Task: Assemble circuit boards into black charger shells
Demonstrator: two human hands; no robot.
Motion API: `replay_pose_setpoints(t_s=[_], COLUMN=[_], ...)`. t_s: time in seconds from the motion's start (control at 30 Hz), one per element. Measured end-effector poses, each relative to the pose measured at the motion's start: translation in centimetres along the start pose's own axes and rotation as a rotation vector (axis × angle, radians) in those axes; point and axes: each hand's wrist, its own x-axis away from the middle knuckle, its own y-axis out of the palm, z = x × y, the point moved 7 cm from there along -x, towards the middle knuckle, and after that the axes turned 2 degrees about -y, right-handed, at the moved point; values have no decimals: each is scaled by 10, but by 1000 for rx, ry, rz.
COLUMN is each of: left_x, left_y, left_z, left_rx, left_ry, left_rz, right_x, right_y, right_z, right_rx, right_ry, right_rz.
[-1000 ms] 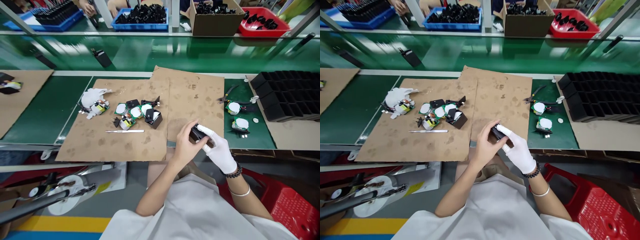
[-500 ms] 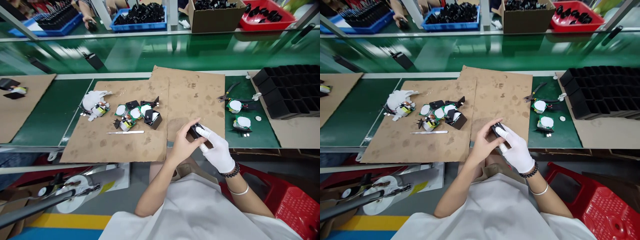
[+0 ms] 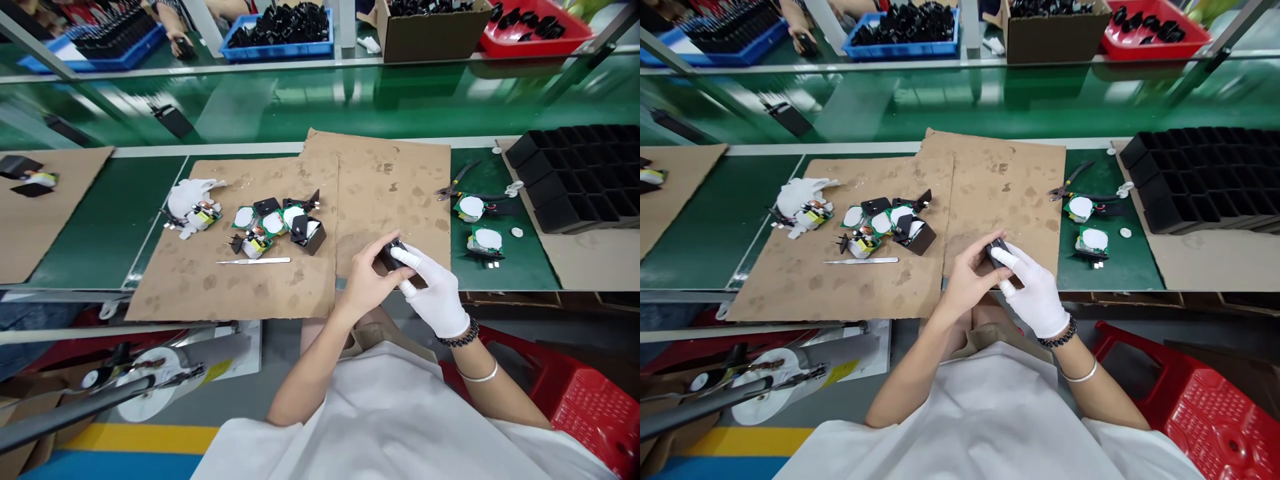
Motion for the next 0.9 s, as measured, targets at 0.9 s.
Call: replay_pose_setpoints(t_s=[0.9], left_x=[29], left_y=[-3], left_z=[8], left_rx=[-835], left_ry=[296], left_rz=[-203], right_x=[-15], right_y=[11], right_z=[22], right_rx=[-1403], right_ry=[791], right_rz=[-149])
